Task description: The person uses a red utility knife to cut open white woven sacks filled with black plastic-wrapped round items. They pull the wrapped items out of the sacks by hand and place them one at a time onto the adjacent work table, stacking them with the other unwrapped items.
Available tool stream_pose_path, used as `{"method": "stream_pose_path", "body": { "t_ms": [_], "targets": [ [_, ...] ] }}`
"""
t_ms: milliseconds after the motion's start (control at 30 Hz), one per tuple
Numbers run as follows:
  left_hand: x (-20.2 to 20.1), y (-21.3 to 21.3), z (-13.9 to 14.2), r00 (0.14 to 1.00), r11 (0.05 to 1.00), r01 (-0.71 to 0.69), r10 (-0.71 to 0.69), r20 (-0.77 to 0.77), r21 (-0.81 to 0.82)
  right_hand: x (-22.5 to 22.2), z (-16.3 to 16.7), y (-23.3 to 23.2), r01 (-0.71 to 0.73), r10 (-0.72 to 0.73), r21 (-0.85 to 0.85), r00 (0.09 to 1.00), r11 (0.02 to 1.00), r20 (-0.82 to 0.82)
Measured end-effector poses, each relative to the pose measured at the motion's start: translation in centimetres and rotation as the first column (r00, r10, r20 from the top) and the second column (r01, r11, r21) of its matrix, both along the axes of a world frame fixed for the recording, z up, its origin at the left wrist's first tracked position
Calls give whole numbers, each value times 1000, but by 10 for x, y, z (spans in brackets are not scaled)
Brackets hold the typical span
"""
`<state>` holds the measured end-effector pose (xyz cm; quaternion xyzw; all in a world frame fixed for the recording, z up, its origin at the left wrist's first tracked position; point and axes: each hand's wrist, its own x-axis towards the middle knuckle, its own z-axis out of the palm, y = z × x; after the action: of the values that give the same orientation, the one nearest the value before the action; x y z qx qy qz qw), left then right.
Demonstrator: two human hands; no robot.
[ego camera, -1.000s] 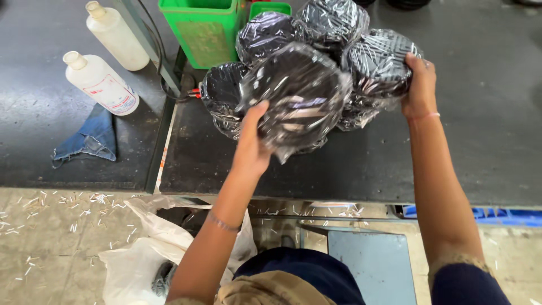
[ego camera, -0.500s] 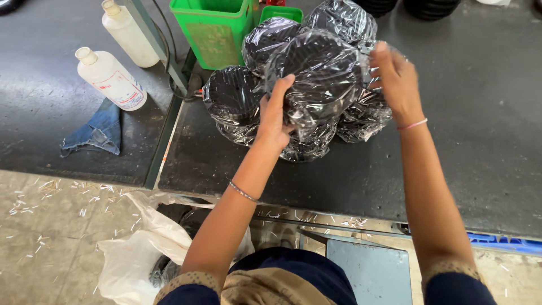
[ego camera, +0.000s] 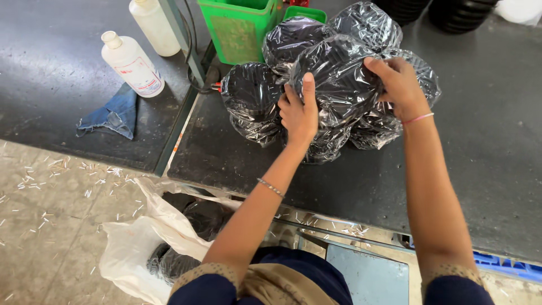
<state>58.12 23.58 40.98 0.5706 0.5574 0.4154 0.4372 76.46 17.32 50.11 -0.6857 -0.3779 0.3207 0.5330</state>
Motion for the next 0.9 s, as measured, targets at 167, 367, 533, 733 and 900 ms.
{"method": "stream_pose_path", "body": {
  "t_ms": [167, 367, 533, 733, 900],
  "targets": [
    [17, 0, -9, 987, 972, -130, 146, -71, 196, 14, -1, 6, -21, 22, 17, 999, 1000, -38],
    [-8, 12, -1, 994, 996, 44, -35, -107, 81, 51, 7, 21, -23, 54, 189, 986, 982, -158],
    [-49, -3, -3, 998, 964, 10, -25, 51, 267, 94, 8, 51, 33, 95, 402, 951, 915, -295],
    [-159, -10, -30, 993, 909, 13, -59, 98, 416, 149, -38, 98, 189, -113, 238, 948, 953, -298],
    [-295, -43, -67, 985, 889, -69, 133, -112, 452, 165, -50, 98, 70, -30, 135, 961, 988, -277]
  ]
}}
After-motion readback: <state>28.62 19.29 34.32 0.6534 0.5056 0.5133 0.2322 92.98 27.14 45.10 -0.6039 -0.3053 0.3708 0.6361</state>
